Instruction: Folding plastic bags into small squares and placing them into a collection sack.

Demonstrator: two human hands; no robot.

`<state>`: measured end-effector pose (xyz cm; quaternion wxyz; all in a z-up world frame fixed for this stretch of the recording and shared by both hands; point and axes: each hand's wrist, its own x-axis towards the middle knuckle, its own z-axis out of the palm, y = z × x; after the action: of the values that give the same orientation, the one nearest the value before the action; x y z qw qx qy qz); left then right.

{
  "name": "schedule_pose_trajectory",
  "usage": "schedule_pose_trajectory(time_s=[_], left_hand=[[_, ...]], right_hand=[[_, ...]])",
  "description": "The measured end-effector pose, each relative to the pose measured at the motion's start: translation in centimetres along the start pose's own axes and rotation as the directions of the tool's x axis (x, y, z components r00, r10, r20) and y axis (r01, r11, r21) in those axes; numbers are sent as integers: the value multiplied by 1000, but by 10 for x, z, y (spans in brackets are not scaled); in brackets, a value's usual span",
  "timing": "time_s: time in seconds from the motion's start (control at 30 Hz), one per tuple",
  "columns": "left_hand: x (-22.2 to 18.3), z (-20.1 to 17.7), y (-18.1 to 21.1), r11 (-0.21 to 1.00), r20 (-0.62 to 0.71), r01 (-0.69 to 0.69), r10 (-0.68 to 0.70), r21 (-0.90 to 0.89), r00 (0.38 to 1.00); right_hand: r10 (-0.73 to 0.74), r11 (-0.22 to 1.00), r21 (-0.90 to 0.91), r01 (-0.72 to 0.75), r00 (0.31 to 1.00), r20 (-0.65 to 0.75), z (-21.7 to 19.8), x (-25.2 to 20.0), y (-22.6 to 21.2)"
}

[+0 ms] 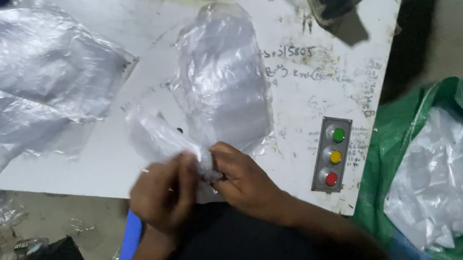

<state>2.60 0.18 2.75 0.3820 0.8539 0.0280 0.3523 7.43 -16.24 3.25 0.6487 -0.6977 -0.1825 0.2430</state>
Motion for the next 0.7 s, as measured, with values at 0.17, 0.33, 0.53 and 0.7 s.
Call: schedule_pose_trajectory(time_s=[0.17,0.33,0.53,0.7], left_hand=[[-5,-8,22,995,181,-92,99,-50,979],[-1,-22,-15,966,224,12,-72,259,972],[-22,-10,-46,936,279,-132,37,327,959],[-18,-8,-62,877,462,-168,-67,450,885]], right_hand=[[228,947,-270,-172,955,192,-6,6,52],[237,966,163,-200,936,-259,5,36,5],[127,987,-45,-152,930,-345,26,41,-3],[184,833,-486,-264,961,-205,37,55,1]])
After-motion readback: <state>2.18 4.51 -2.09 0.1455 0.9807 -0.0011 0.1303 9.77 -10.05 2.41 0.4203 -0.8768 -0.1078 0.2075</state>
